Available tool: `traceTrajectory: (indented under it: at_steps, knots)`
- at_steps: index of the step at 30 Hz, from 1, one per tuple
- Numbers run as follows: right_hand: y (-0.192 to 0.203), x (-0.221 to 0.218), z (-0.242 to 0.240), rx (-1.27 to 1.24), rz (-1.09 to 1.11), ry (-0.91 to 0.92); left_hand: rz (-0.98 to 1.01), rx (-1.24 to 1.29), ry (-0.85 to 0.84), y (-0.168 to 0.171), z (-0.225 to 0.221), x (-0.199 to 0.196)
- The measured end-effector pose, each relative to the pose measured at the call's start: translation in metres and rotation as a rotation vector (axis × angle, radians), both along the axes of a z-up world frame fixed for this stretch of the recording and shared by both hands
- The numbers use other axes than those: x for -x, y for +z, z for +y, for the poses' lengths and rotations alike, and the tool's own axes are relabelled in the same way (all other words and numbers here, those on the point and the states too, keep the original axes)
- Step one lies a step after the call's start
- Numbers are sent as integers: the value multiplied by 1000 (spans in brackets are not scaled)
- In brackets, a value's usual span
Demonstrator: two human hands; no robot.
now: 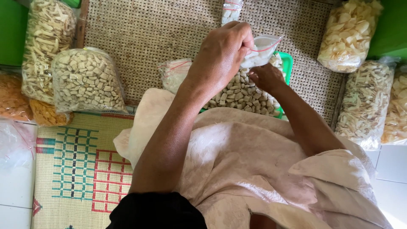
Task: The person sits on a mat and repeatedly picks small white dried fruit pieces from a green tray, placing them into small clear plastic bags. They seal each bag and set it aside, continuing the process with multiple bags.
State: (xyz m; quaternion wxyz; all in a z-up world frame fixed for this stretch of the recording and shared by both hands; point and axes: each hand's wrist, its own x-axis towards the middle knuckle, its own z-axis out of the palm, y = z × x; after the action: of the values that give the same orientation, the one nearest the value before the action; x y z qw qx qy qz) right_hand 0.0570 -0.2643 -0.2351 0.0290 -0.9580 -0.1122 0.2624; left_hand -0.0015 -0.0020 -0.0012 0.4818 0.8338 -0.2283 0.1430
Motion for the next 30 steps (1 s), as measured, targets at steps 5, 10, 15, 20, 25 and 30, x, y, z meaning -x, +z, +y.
traceTrajectory:
  at_steps: [5,10,15,20,25,30]
  knots:
    - [-8,4,24,14,17,114,-1,-10,-9,-1,-1,1]
    - [-7,5,22,-95,-19,65,5,-15,4,-2,2,0]
    - [3,6,22,-39,40,76,-4,7,0,0,3,0]
    - [10,20,18,-3,74,250,-15,20,-18,0,2,0]
    - [-1,21,19,12,16,285,-6,9,-17,-1,1,2]
    - [-36,19,6,58,-200,502,-15,-25,2,-1,2,2]
